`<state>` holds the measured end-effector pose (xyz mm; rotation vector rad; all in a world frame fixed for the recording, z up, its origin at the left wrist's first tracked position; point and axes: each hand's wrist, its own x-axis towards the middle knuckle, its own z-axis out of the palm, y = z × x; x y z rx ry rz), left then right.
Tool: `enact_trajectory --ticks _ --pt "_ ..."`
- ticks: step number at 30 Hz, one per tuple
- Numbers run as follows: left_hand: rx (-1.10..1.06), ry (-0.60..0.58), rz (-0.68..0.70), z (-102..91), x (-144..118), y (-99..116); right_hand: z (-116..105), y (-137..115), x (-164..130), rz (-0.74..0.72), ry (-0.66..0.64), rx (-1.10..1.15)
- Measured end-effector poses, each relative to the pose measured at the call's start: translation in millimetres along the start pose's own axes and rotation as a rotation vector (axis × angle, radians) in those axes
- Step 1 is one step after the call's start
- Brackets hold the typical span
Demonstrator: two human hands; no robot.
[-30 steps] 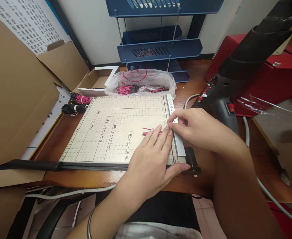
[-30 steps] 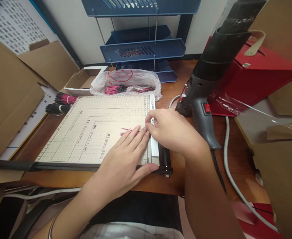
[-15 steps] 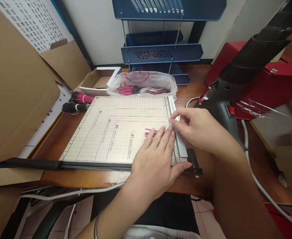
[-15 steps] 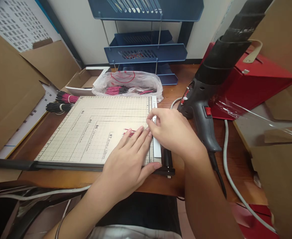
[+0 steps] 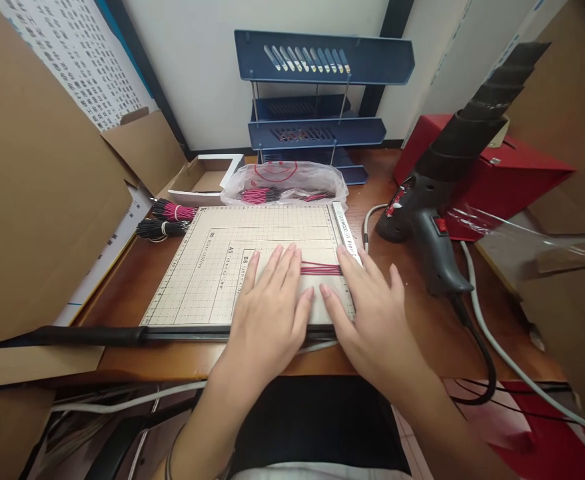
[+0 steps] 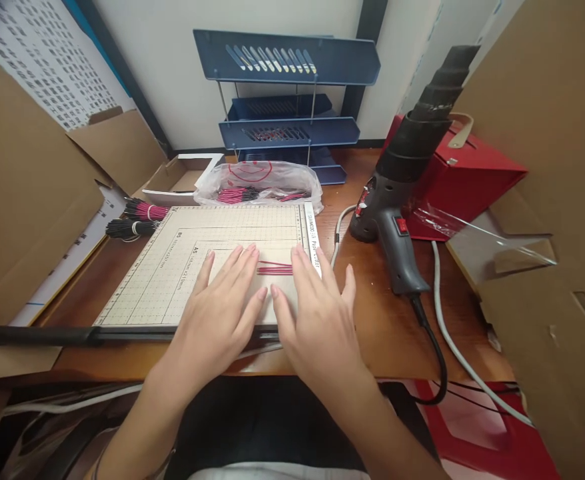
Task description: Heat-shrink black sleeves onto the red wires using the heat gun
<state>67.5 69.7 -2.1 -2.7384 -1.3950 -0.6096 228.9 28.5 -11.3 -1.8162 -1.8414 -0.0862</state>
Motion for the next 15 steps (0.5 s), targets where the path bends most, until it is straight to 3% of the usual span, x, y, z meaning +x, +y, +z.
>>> enact_trajectory --ticks 3,15 --pt "0.012 -0.034 -0.014 -3.3 -1.0 -7.0 9.2 -1.7 -5.3 -0.015 -0.094 -0.115" --pt "-0.036 -0.099 -0.007 -1.2 5.2 -6.6 10.9 -4.4 -6.3 -0.056 -0.061 -0.227"
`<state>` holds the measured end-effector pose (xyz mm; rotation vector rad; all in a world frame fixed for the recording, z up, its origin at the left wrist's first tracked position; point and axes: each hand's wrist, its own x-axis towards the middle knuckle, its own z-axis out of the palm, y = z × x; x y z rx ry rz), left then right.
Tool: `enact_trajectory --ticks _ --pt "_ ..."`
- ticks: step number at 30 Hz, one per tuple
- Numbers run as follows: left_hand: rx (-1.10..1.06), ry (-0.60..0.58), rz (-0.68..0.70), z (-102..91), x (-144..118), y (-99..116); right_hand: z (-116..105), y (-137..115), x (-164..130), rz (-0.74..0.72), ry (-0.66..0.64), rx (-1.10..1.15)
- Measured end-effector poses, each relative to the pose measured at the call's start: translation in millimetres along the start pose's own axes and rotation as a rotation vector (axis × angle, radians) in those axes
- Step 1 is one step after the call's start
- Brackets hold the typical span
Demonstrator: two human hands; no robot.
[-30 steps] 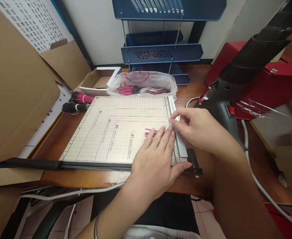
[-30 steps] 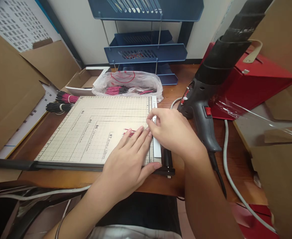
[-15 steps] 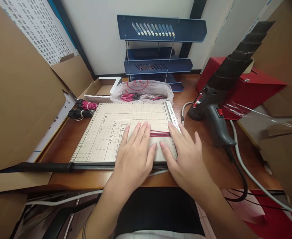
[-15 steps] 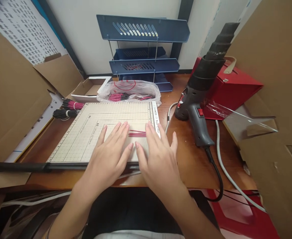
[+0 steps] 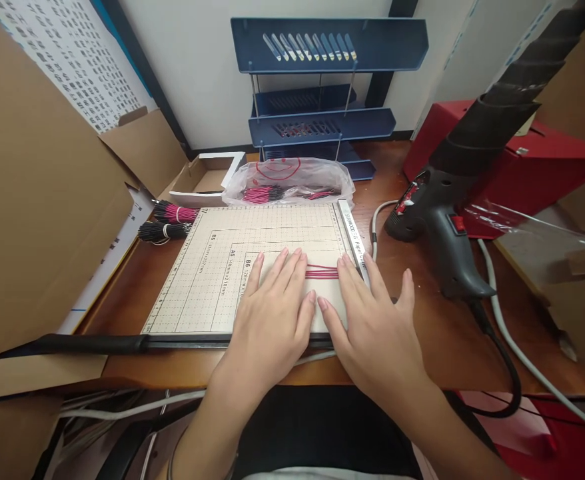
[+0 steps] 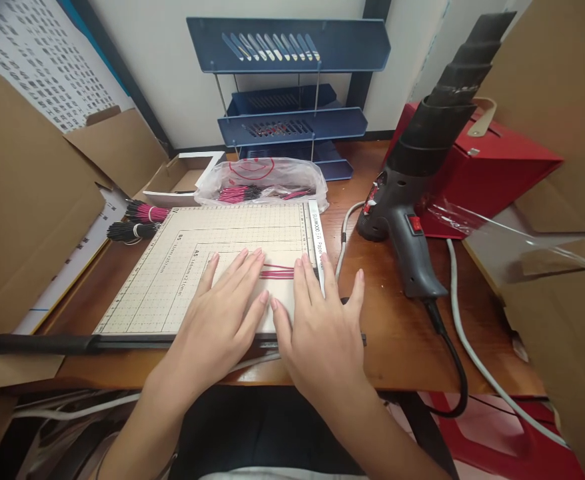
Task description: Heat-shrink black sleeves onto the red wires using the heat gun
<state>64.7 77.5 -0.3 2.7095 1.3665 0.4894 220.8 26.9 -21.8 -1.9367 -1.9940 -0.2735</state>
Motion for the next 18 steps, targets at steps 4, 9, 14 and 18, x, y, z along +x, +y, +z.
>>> enact_trajectory --ticks 4,9,14,18 --pt "-0.004 -0.037 -0.021 -5.8 5 -1 1 1 1 -0.003 0.019 -0.008" --pt "-0.023 -0.079 -0.041 -11.0 17 1 1 1 1 -0.010 0.031 -0.017" --pt "-0.086 -0.073 0.014 -9.5 23 5 1 1 1 -0.014 0.030 -0.019" --pt "-0.149 -0.034 0.039 -7.8 20 4 2 0 1 -0.012 0.048 -0.026"
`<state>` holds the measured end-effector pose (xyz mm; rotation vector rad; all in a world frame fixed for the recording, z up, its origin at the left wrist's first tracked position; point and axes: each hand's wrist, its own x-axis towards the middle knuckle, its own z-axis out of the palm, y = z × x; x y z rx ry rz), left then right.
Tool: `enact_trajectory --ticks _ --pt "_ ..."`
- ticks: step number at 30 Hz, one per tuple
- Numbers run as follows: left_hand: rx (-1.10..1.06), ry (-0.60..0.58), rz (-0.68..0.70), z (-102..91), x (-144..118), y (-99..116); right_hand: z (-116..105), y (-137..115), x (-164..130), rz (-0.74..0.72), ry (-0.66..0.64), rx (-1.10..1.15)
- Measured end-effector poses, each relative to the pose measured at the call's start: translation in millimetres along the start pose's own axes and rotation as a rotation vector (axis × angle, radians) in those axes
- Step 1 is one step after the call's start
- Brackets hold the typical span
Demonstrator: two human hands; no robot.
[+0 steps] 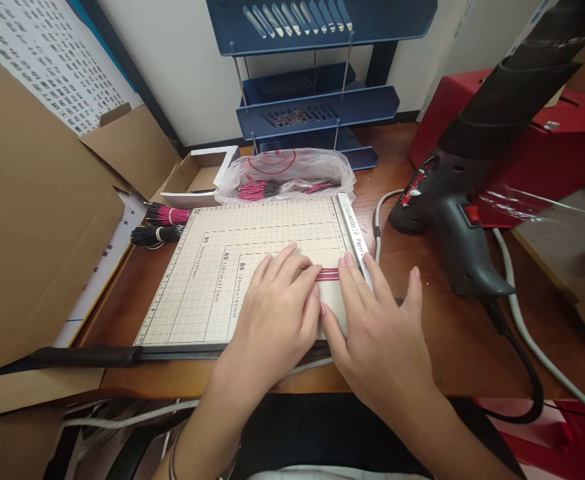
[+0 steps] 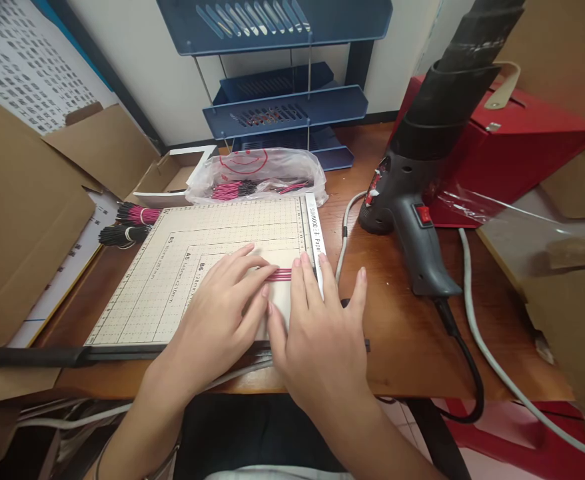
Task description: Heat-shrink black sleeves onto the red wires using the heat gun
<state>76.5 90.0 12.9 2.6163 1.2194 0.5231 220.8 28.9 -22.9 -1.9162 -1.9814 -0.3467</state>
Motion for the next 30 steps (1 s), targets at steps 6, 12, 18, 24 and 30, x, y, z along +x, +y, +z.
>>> enact_trajectory --ticks 6,12,18,24,30 --pt "-0.063 0.041 0.008 4.4 -2 -2 0 -1 1 0.003 -0.002 -0.017" --pt "-0.083 0.082 0.018 6.6 -4 -3 -1 0 1 0.006 -0.020 -0.023" --pt "-0.067 0.111 -0.009 4.1 -11 -9 -2 -1 1 0.009 -0.011 -0.022" --pt "0.065 0.011 -0.038 1.8 -14 -12 -2 -1 1 0.011 -0.014 -0.010" --pt "0.134 -0.086 -0.024 -1.7 -16 -9 -2 -1 1 0.015 -0.026 -0.008"
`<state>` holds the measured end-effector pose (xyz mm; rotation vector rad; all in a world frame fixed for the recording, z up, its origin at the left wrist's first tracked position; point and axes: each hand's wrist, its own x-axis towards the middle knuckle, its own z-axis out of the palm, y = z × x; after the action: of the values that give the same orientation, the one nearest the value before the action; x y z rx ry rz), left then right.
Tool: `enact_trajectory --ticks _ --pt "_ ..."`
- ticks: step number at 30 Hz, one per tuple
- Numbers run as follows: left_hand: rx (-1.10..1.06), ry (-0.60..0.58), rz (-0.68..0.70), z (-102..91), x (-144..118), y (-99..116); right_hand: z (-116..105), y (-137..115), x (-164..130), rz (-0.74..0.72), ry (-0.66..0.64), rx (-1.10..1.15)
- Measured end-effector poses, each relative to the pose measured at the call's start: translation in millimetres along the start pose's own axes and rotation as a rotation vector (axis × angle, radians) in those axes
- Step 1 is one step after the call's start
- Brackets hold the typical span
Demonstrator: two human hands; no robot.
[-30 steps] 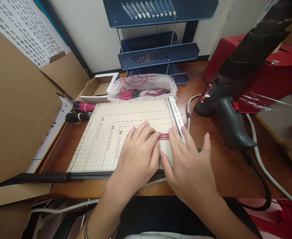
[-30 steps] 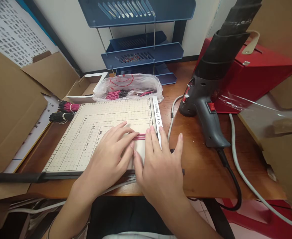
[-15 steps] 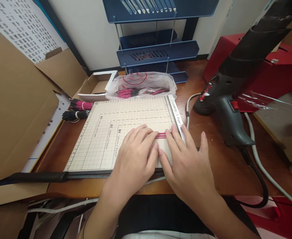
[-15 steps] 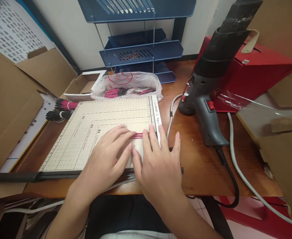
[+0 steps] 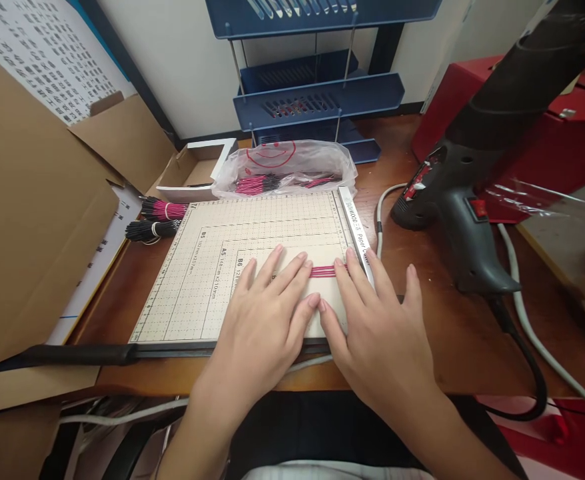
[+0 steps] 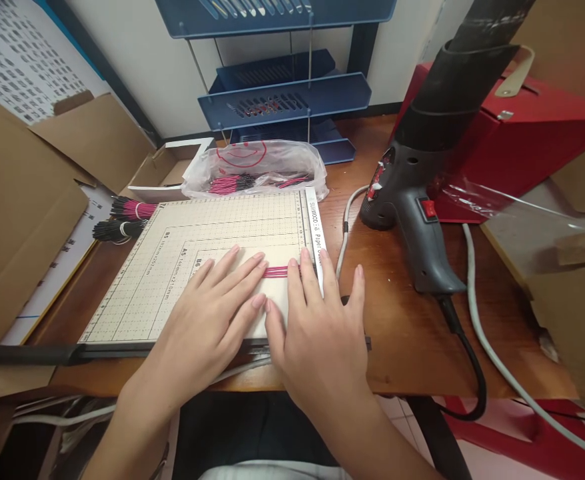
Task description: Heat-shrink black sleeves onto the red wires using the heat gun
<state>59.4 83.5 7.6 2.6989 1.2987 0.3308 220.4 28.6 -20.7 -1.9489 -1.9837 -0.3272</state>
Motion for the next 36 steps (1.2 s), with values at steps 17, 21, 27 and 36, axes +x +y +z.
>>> enact_trajectory --ticks 17,21,27,36 --pt "-0.201 0.181 -0.121 2.2 32 11 0 1 -1 0.006 -0.039 0.003" --pt "-0.202 0.193 -0.136 3.8 32 13 -1 0 -1 0.010 -0.031 0.006" --pt "-0.169 0.219 -0.096 6.5 22 12 -1 0 -1 0.002 -0.025 -0.002" --pt "0.042 0.095 -0.035 10.3 -4 14 -3 1 0 -0.001 -0.045 0.003"
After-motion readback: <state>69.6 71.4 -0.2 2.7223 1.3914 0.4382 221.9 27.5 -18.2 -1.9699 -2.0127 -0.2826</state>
